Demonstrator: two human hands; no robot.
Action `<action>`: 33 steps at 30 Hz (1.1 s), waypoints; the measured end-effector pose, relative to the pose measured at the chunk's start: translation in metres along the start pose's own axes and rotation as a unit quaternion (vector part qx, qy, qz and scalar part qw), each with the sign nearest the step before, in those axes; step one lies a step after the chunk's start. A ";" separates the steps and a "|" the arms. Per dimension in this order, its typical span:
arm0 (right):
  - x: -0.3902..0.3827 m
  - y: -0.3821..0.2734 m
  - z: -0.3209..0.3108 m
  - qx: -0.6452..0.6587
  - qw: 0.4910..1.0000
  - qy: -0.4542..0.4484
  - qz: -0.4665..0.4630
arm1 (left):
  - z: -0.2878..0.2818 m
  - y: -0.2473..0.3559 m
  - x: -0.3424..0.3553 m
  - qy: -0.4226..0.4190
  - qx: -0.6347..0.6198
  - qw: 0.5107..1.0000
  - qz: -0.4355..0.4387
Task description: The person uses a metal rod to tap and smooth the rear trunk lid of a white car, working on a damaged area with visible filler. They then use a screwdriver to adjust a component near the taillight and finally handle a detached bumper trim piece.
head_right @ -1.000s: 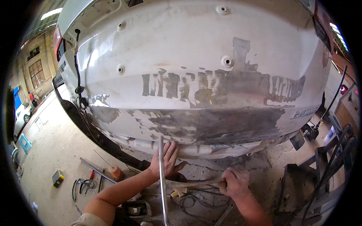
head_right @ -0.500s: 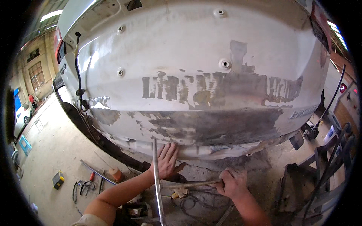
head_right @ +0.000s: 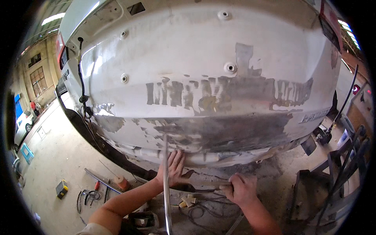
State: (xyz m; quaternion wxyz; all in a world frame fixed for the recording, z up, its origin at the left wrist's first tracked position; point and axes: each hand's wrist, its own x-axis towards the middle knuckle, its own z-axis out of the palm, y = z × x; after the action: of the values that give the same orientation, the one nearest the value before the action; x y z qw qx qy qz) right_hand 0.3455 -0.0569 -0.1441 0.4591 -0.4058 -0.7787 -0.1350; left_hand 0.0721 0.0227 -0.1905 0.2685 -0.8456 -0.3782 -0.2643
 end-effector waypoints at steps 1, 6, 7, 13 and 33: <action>-0.001 0.000 0.001 0.000 1.000 0.005 -0.008 | 0.000 0.001 0.000 0.012 -0.007 1.000 -0.003; 0.001 0.002 0.005 -0.017 1.000 0.007 0.026 | -0.006 0.002 0.001 0.013 -0.008 1.000 0.027; 0.001 0.001 0.003 -0.006 1.000 0.005 0.015 | -0.004 0.000 0.001 0.023 -0.011 0.999 0.038; 0.001 -0.002 0.003 -0.021 1.000 -0.008 0.020 | 0.000 0.003 0.001 0.013 0.013 1.000 -0.002; -0.003 0.006 -0.010 -0.010 0.999 0.029 -0.025 | 0.007 -0.002 -0.004 -0.012 -0.017 1.000 0.022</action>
State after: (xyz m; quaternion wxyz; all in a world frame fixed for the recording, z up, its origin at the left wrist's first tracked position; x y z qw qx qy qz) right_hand 0.3562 -0.0604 -0.1421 0.4742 -0.3863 -0.7735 -0.1663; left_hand 0.0699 0.0263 -0.1977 0.2559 -0.8611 -0.3581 -0.2546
